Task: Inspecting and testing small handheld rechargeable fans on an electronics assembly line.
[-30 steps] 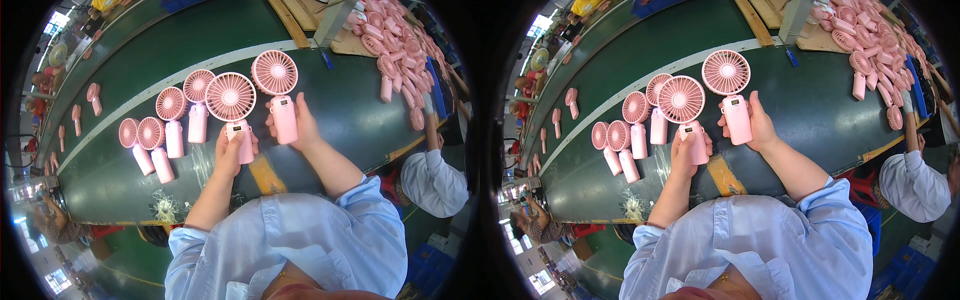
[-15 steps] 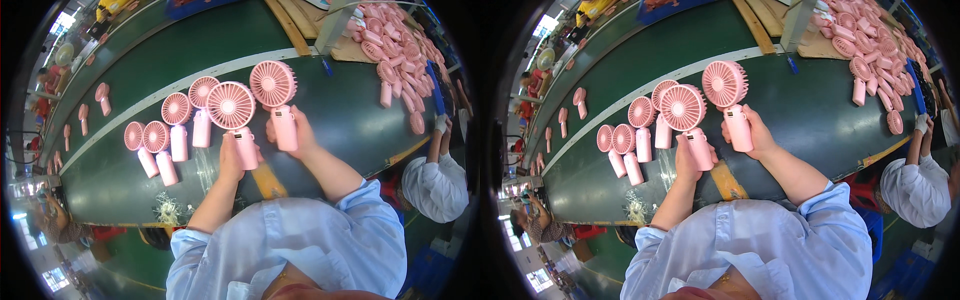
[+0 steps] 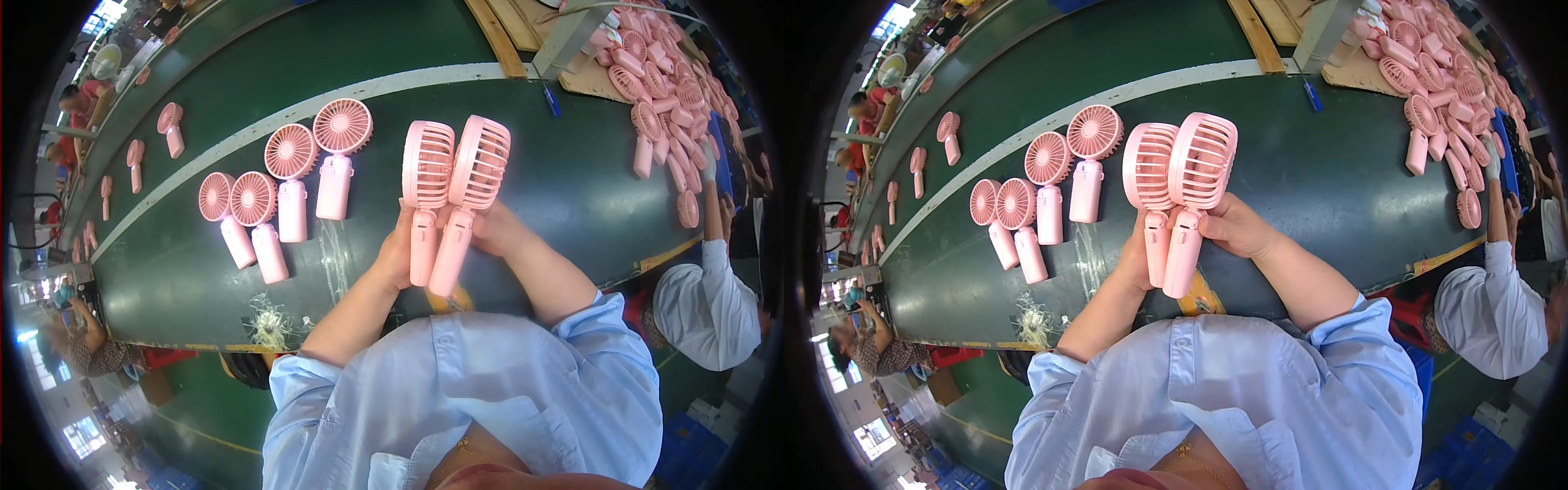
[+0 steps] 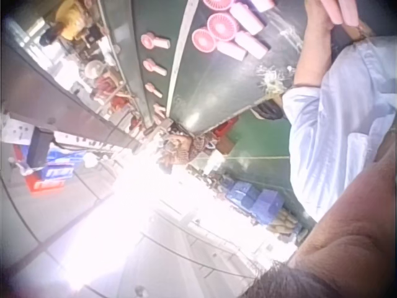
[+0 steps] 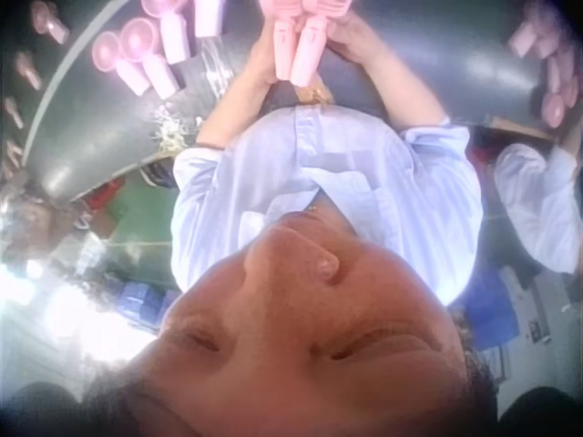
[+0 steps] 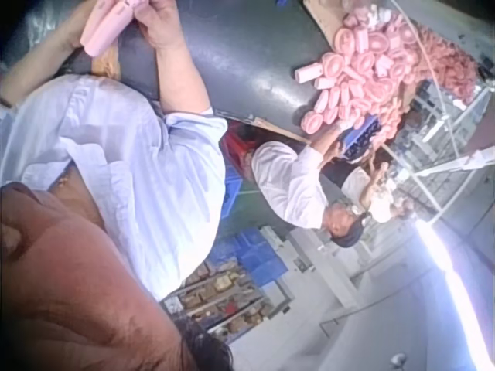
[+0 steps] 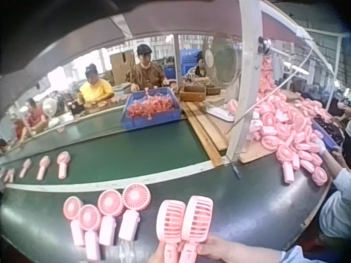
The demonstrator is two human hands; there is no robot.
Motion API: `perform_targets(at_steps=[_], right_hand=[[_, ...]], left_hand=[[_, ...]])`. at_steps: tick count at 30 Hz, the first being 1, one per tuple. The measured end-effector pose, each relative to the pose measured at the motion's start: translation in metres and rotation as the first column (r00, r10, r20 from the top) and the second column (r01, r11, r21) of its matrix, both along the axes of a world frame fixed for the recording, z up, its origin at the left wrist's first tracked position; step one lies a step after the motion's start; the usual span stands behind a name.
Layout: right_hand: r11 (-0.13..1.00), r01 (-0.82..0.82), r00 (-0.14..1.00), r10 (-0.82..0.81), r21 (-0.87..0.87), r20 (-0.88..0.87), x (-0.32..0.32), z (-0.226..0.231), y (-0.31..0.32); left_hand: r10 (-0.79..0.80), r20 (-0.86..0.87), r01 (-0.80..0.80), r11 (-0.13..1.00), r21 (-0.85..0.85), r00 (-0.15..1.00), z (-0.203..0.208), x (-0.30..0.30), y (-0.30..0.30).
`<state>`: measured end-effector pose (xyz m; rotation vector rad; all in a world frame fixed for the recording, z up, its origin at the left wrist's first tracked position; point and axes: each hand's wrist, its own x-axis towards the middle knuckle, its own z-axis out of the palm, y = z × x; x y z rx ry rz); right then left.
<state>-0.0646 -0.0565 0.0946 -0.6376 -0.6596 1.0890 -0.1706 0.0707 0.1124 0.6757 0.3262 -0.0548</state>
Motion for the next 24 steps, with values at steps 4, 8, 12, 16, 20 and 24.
perform_targets(at_steps=[4, 8, 12, 16, 20, 24], right_hand=[[0.996, 0.037, 0.999, -0.035, -0.085, 0.025, 0.002, 0.0, 0.0], [0.994, 0.043, 0.998, -0.038, -0.097, 0.055, 0.003, 0.004, -0.001], [0.99, 0.036, 0.996, -0.024, -0.139, 0.089, 0.003, 0.007, -0.003], [0.986, 0.035, 0.991, -0.013, -0.16, 0.133, 0.0, 0.011, -0.003], [0.991, 0.08, 0.99, -0.068, -0.102, 0.12, 0.001, 0.01, -0.006], [0.968, 0.176, 0.959, -0.127, -0.179, 0.255, 0.004, 0.002, -0.01]], left_hand=[[-0.009, -0.01, 0.009, 0.999, -0.037, 1.0, -0.005, 0.0, 0.0], [-0.017, 0.007, 0.016, 0.999, 0.032, 1.0, -0.001, 0.001, -0.001], [0.004, -0.058, -0.001, 0.998, 0.055, 0.998, -0.007, -0.001, -0.001], [0.024, -0.079, -0.018, 0.997, 0.079, 0.997, -0.008, -0.005, 0.0], [0.044, -0.128, -0.032, 0.995, 0.099, 0.991, -0.005, 0.0, -0.004], [0.158, -0.13, -0.146, 0.984, 0.101, 0.979, -0.009, 0.012, -0.013]])
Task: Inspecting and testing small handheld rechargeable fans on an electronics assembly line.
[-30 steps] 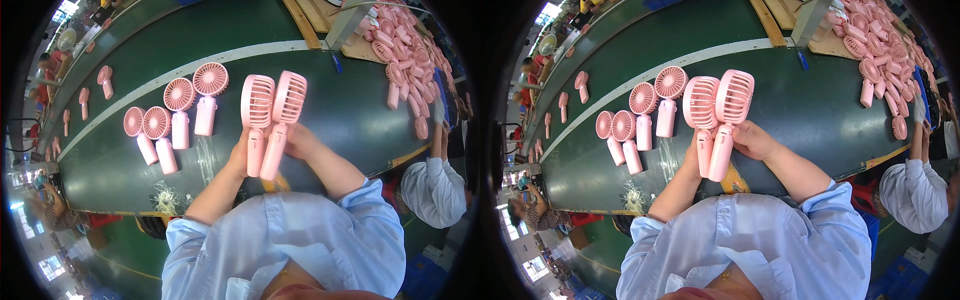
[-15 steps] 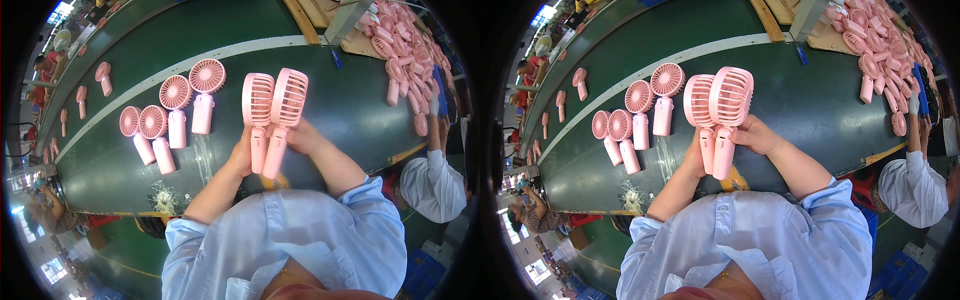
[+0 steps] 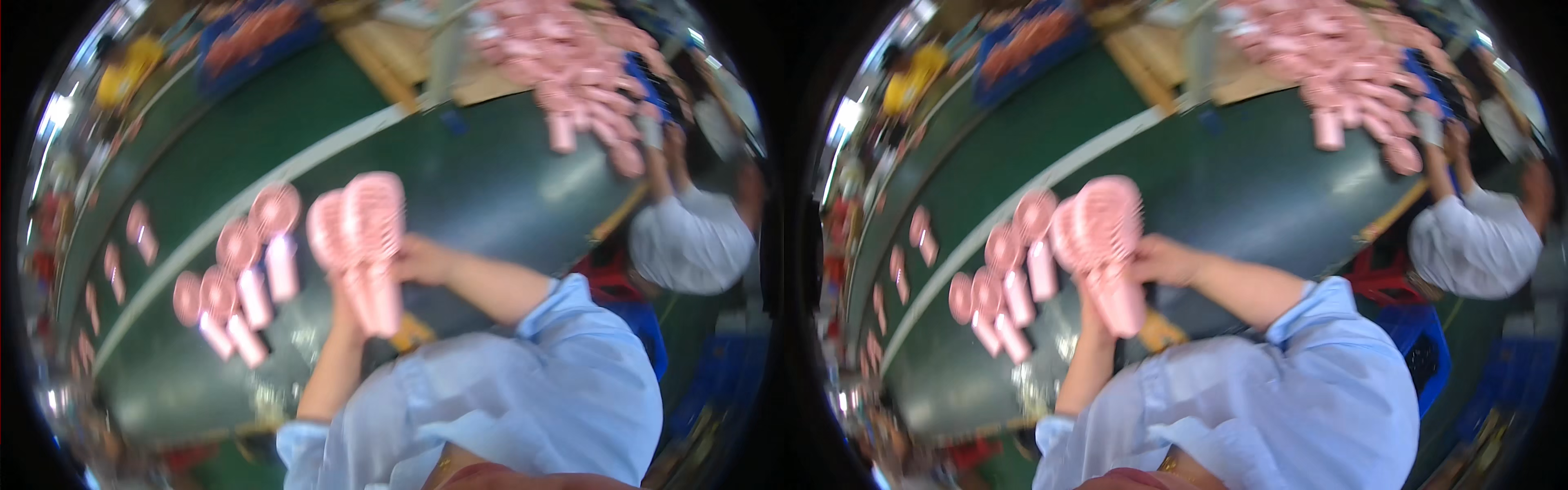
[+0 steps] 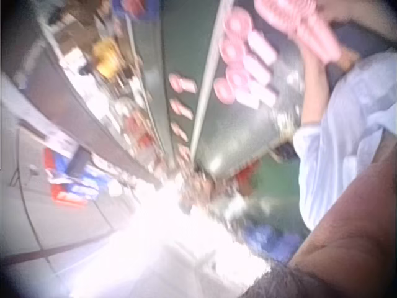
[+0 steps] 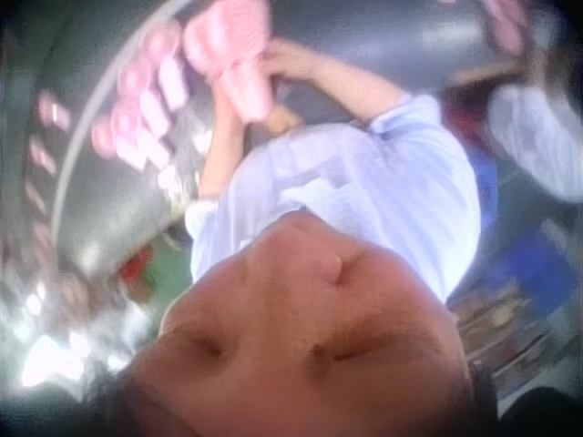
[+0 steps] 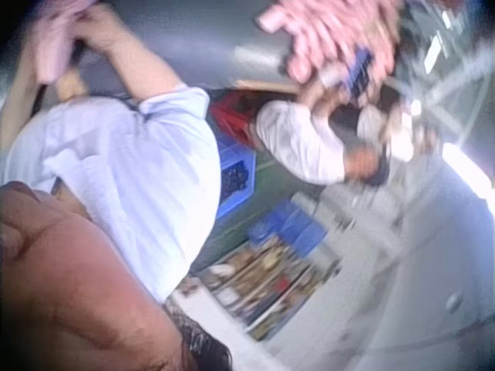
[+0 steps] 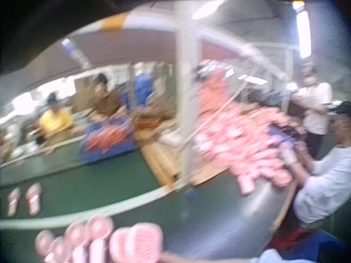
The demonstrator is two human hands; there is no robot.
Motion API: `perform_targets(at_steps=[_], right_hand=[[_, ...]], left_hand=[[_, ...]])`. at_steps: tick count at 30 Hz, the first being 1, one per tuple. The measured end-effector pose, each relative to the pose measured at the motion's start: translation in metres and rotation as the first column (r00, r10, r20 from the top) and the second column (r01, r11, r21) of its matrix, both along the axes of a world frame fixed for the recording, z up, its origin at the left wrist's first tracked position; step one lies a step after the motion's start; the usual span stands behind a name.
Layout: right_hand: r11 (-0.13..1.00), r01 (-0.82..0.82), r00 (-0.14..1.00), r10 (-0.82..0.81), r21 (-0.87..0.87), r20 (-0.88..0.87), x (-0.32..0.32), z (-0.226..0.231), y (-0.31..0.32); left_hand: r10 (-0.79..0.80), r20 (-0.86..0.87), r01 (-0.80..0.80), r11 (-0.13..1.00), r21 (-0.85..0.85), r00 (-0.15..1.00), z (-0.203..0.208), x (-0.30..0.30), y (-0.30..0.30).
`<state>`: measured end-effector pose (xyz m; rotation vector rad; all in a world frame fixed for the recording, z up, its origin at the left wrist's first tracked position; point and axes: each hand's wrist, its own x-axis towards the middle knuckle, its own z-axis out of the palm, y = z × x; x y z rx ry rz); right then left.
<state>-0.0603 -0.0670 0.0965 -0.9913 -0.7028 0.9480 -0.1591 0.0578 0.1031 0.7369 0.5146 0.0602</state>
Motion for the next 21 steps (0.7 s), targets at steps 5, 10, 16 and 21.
perform_targets(at_steps=[5, 10, 16, 21], right_hand=[[0.996, 0.028, 1.0, -0.028, 0.082, -0.005, -0.005, 0.023, 0.006], [0.922, 0.319, 0.944, -0.29, 0.22, -0.155, 0.027, 0.051, -0.02], [0.641, 0.744, 0.668, -0.721, 0.189, -0.185, 0.11, 0.061, -0.118], [0.442, 0.896, 0.443, -0.885, -0.045, 0.142, 0.161, 0.045, -0.192]], left_hand=[[0.055, -0.004, -0.055, 0.984, -0.168, 0.998, 0.007, -0.008, -0.005], [-0.397, 0.283, 0.361, 0.916, 0.174, 0.873, -0.01, -0.014, -0.009], [-0.33, 0.216, 0.253, 0.914, 0.318, 0.919, -0.002, -0.018, -0.012], [-0.16, 0.165, 0.069, 0.888, 0.455, 0.973, -0.003, -0.009, -0.021]])
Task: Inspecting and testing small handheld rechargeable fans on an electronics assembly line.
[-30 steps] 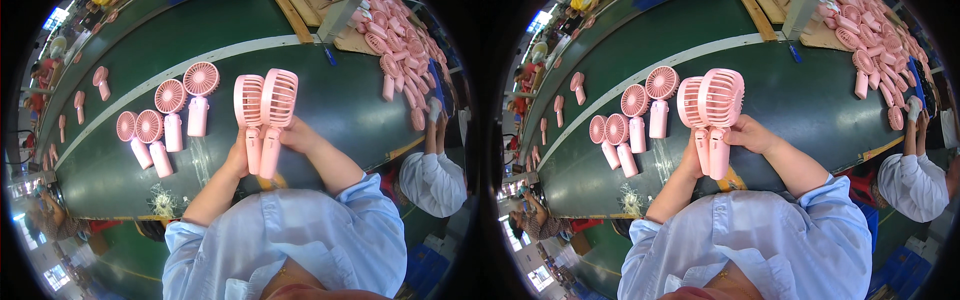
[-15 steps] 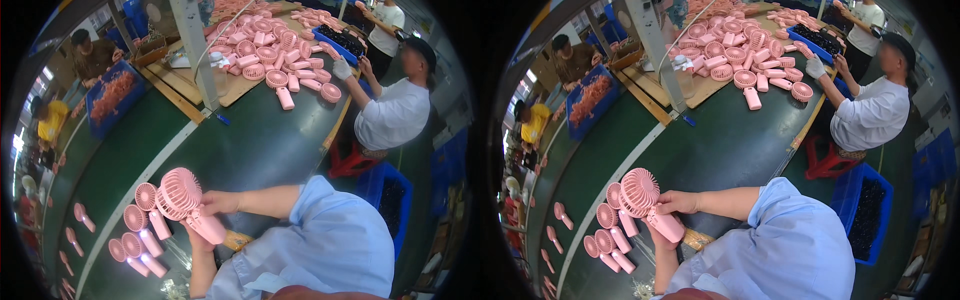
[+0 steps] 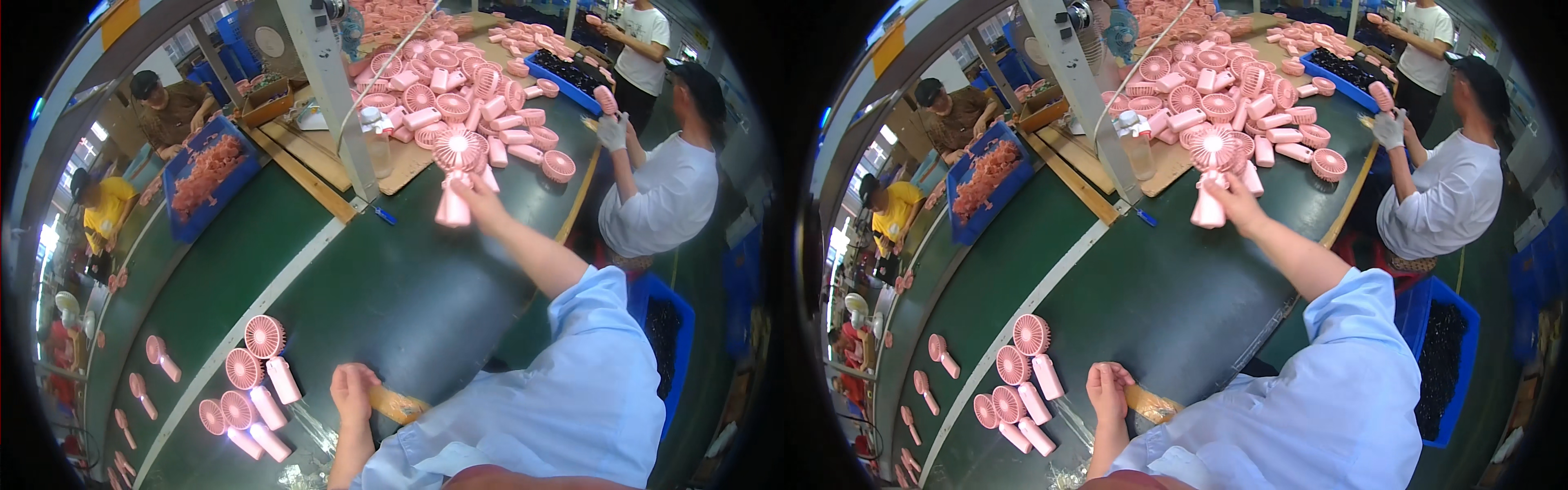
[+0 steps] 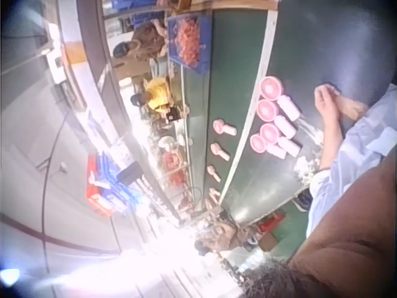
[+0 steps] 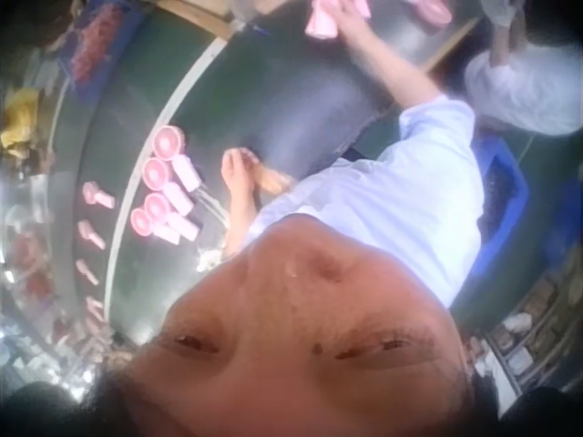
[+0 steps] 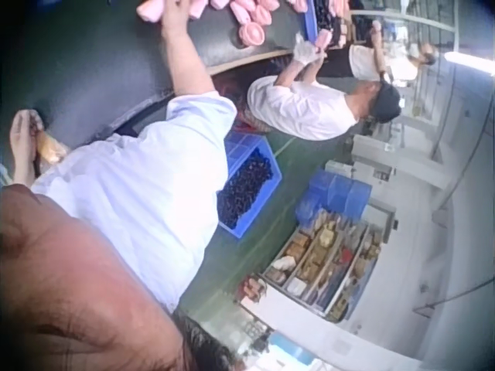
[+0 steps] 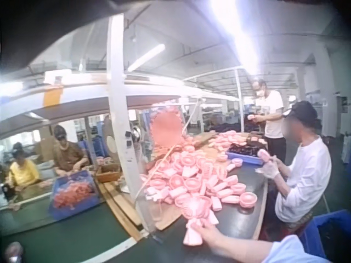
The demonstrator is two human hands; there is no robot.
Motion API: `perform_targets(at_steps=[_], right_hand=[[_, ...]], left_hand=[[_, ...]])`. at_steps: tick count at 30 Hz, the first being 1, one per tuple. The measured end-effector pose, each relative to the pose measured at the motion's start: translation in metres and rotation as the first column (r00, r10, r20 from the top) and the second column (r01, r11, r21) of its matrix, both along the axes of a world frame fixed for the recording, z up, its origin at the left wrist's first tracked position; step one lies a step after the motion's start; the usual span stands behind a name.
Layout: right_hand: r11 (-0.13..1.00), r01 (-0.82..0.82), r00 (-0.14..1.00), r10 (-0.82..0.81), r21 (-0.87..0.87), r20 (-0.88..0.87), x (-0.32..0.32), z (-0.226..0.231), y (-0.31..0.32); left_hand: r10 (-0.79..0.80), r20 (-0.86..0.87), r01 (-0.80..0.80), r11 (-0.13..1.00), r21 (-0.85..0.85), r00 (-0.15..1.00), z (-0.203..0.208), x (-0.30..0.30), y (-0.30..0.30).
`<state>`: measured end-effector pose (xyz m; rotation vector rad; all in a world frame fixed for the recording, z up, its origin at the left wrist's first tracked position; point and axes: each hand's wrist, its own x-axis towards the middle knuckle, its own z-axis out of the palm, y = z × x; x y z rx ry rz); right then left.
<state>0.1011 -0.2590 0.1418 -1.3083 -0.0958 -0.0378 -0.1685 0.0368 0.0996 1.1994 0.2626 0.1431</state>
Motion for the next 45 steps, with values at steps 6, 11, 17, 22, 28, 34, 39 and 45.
perform_targets(at_steps=[6, 11, 17, 22, 28, 34, 39, 45], right_hand=[[0.659, 0.437, 0.883, -0.185, -0.613, 0.431, 0.149, 0.021, -0.054], [0.179, 0.705, 0.708, -0.23, -0.686, 0.667, 0.224, 0.056, -0.058], [0.128, 0.563, 0.791, 0.2, -0.816, 0.578, 0.234, -0.005, -0.085], [0.259, 0.473, 0.818, 0.226, -0.842, 0.529, 0.236, 0.024, -0.076], [0.524, -0.471, 0.649, 0.751, -0.71, 0.123, 0.003, 0.062, 0.138], [0.541, -0.678, 0.37, 0.836, 0.498, -0.404, -0.175, -0.02, 0.23], [0.552, -0.388, 0.341, 0.83, 0.739, -0.441, -0.179, -0.046, 0.227], [0.612, -0.479, 0.422, 0.789, 0.629, -0.446, -0.174, -0.036, 0.208]], left_hand=[[-0.044, 0.073, 0.032, 0.988, 0.154, 0.996, -0.001, 0.003, 0.002], [-0.05, -0.024, 0.055, 0.961, 0.27, 0.998, 0.004, -0.004, 0.008], [-0.004, 0.342, -0.334, 0.212, 0.919, 0.94, 0.036, -0.009, 0.056], [0.338, 0.32, -0.269, -0.188, 0.944, 0.885, 0.043, -0.022, 0.099], [0.436, 0.069, -0.192, 0.245, 0.95, 0.897, 0.026, -0.026, 0.098], [0.111, 0.003, -0.051, 0.426, 0.903, 0.994, 0.053, -0.012, 0.026], [0.2, 0.215, -0.228, 0.048, 0.972, 0.956, 0.046, -0.041, 0.085], [0.429, 0.202, -0.06, -0.321, 0.945, 0.881, 0.026, -0.046, 0.119]])
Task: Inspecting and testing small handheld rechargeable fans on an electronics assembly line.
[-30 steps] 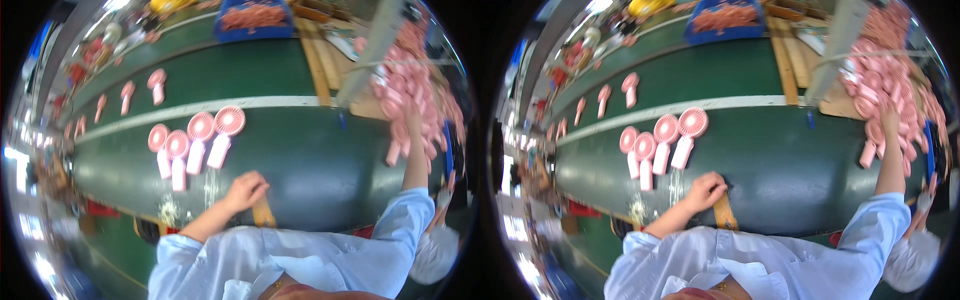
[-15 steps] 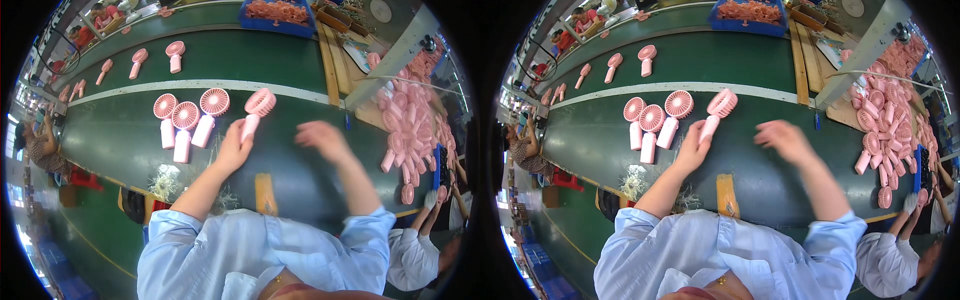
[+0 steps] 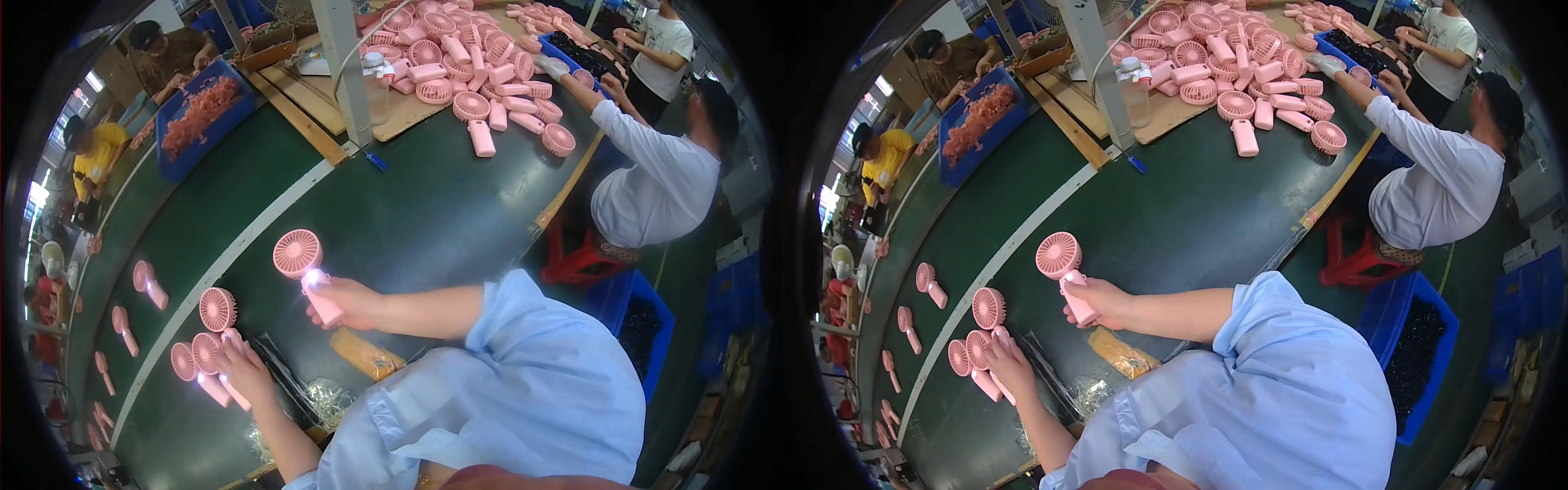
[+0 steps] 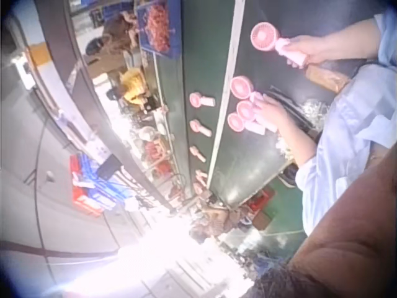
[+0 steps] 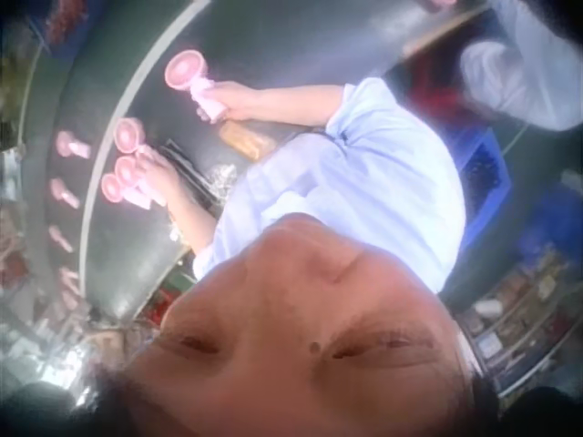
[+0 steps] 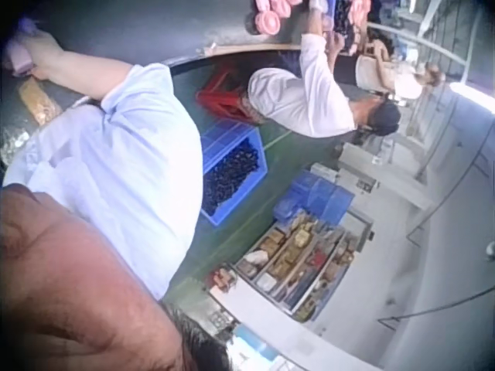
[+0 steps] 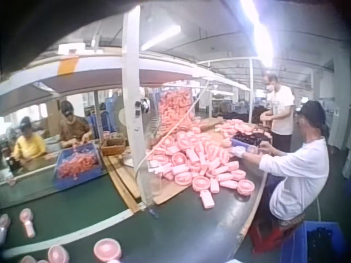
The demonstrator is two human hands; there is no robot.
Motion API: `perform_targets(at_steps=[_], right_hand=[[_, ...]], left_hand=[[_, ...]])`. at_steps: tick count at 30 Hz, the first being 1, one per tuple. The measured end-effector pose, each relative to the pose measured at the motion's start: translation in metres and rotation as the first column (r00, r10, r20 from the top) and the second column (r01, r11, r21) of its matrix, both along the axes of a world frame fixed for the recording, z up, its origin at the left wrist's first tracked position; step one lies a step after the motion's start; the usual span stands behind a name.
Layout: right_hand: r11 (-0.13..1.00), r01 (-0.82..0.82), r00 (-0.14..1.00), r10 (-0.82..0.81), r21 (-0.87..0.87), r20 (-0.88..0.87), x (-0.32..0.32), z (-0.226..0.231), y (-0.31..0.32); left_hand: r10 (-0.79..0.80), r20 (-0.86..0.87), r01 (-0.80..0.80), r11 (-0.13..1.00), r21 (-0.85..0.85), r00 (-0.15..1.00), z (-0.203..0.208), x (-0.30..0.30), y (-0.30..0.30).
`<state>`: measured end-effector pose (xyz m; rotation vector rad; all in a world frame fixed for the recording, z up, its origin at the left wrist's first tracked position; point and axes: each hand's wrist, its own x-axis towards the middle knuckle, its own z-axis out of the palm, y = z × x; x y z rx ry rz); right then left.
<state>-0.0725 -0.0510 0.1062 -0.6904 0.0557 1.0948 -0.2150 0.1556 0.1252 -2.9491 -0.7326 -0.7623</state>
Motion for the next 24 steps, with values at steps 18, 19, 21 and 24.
perform_targets(at_steps=[18, 19, 21, 24], right_hand=[[0.993, 0.034, 0.918, -0.076, 0.114, 0.389, 0.018, 0.012, -0.029], [0.99, 0.029, 0.92, -0.08, 0.138, 0.383, 0.018, 0.012, -0.028], [0.978, -0.01, 0.93, -0.067, 0.206, 0.362, 0.014, 0.013, -0.021], [0.975, 0.031, 0.888, -0.127, 0.218, 0.442, 0.012, 0.008, -0.02]], left_hand=[[0.292, 0.658, 0.719, -0.235, -0.654, 0.694, 0.005, 0.047, -0.081], [0.314, 0.62, 0.694, -0.3, -0.654, 0.719, 0.011, 0.049, -0.089], [0.233, 0.611, 0.654, -0.299, -0.695, 0.756, -0.001, 0.049, -0.085], [0.272, 0.563, 0.623, -0.399, -0.672, 0.781, -0.024, 0.049, -0.078]])
